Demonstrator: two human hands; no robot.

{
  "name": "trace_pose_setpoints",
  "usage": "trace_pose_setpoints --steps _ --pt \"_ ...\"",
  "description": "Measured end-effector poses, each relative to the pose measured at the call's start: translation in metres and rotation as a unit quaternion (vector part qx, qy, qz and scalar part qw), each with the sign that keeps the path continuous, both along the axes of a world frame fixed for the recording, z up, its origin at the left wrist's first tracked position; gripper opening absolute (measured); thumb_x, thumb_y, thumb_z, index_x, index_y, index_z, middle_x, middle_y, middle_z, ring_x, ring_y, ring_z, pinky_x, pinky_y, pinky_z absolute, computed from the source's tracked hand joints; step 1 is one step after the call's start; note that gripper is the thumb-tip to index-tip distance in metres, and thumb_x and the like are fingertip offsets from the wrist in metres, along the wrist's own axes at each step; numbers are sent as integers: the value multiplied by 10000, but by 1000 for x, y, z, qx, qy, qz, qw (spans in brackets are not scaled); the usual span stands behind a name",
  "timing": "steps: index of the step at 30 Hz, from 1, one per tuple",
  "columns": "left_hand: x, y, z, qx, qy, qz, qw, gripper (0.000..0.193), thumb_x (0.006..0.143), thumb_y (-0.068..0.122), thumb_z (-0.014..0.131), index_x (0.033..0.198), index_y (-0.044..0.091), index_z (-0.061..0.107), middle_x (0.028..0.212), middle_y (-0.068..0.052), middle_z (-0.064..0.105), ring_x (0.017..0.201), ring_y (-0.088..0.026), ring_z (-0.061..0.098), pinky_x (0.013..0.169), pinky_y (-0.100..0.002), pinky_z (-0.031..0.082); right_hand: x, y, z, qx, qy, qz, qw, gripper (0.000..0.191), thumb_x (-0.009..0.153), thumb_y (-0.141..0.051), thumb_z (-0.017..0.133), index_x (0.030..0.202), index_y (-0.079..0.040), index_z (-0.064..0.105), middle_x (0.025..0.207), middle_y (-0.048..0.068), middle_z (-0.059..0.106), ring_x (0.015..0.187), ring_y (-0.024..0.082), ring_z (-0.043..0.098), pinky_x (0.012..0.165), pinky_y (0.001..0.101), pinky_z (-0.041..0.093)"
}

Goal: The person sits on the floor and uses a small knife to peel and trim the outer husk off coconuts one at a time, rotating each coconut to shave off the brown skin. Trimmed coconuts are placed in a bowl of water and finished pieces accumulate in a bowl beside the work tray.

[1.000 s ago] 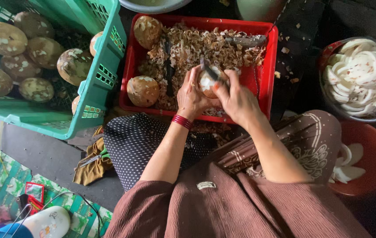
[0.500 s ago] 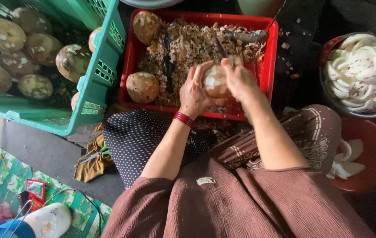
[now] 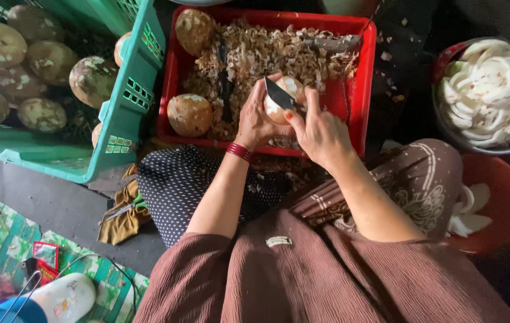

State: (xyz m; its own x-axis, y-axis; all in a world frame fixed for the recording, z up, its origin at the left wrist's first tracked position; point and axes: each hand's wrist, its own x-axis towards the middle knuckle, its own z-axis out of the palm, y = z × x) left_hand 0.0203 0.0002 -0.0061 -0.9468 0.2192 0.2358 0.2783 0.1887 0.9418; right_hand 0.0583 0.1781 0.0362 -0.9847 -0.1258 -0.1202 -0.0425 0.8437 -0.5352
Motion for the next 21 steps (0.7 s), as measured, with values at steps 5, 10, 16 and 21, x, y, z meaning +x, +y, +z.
trace_pose_setpoints --steps 5,10,16,21 --pt "2 6 2 -119 28 43 992 1082 533 366 1034 1432 104 493 1397 -79 585 1302 -276 605 1111 -396 515 -20 7 -23 -47 29 -20 998 630 1067 -659 278 1204 -54 386 639 177 628 545 368 651 450 482 530" --pt "10 4 14 -90 88 -36 991 1100 514 298 1058 1449 132 504 1461 -83 557 1367 -292 567 1180 -411 482 -34 22 -28 -292 -147 -139 935 691 1040 -690 331 1230 -38 458 638 57 543 461 214 506 385 364 431" --pt "12 -5 29 -113 69 -11 991 1219 425 254 1044 1487 122 460 1487 -181 470 1386 -369 477 1134 -423 456 -12 26 -4 -349 -226 -134 899 719 990 -674 414 1431 -112 499 627 -5 492 417 95 436 359 291 385" --pt "4 4 19 -122 46 49 990 1128 495 331 1052 1423 116 448 1382 -131 583 1310 -341 564 1128 -419 469 2 9 14 -70 -34 28 997 773 984 -634 382 1539 -112 252 728 132 729 520 259 685 465 406 575"
